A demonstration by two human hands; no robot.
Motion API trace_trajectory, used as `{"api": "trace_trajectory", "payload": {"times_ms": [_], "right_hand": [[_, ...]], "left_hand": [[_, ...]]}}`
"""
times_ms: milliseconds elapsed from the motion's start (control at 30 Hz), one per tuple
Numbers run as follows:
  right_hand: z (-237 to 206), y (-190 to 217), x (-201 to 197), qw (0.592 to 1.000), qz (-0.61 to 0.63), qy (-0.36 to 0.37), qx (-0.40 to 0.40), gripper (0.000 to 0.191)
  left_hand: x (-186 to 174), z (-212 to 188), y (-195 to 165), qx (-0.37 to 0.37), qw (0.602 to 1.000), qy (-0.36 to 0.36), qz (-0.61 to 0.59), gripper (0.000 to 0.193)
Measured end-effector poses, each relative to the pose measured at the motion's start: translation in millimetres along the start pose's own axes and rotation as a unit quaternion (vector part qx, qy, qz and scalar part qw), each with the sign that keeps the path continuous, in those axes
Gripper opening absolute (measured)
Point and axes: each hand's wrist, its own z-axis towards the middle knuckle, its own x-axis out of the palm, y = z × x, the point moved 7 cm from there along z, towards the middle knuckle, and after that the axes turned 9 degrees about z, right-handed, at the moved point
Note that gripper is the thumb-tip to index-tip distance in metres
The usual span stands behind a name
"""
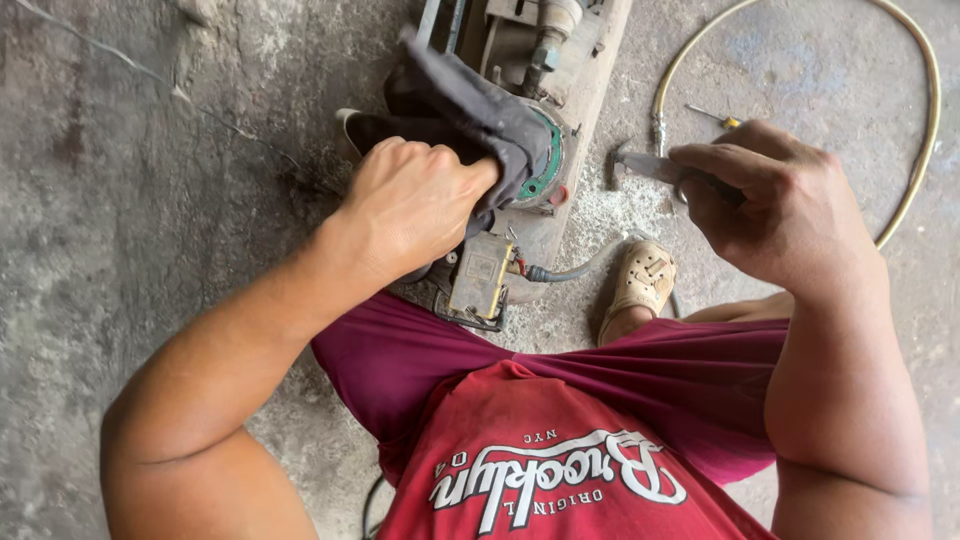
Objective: The person sits on the floor and uses a flat metal tool to scrape residue from a circular engine component. They repeatedly wipe the surface with a dark cloth and continue scraping different areas of the part.
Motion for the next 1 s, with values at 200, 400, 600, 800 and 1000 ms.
{"api": "trace_trajectory", "payload": {"times_ms": [200,400,600,800,1000], "right_hand": [[6.2,3.8,-9.3,1.0,-0.003,-0.021,-0.007,0.025],[0.7,-2.9,-11.9,0.998,-0.023,-0.046,-0.032,0.023],[0.3,41.2,18.0,0.986,0.161,0.014,0.034,0.037],[10.4,160.1,124.6,0.974,0.221,0.034,-0.048,0.032],[18.4,179.7,195.7,0.976,0.208,0.069,-0.003,0.035]], "left_hand": [[21.2,-37.4,17.3,-0.031,0.999,0.002,-0.009,0.007],[27.4,-66.1,45.1,-0.016,0.986,-0.092,-0.14,0.006],[87.6,-141.8,75.7,-0.245,0.726,-0.332,-0.55,0.02],[157.8,-187.0,26.7,-0.237,0.575,-0.464,-0.631,0.033],[146.3,-198.1,32.8,-0.275,0.63,-0.437,-0.58,0.013]]}}
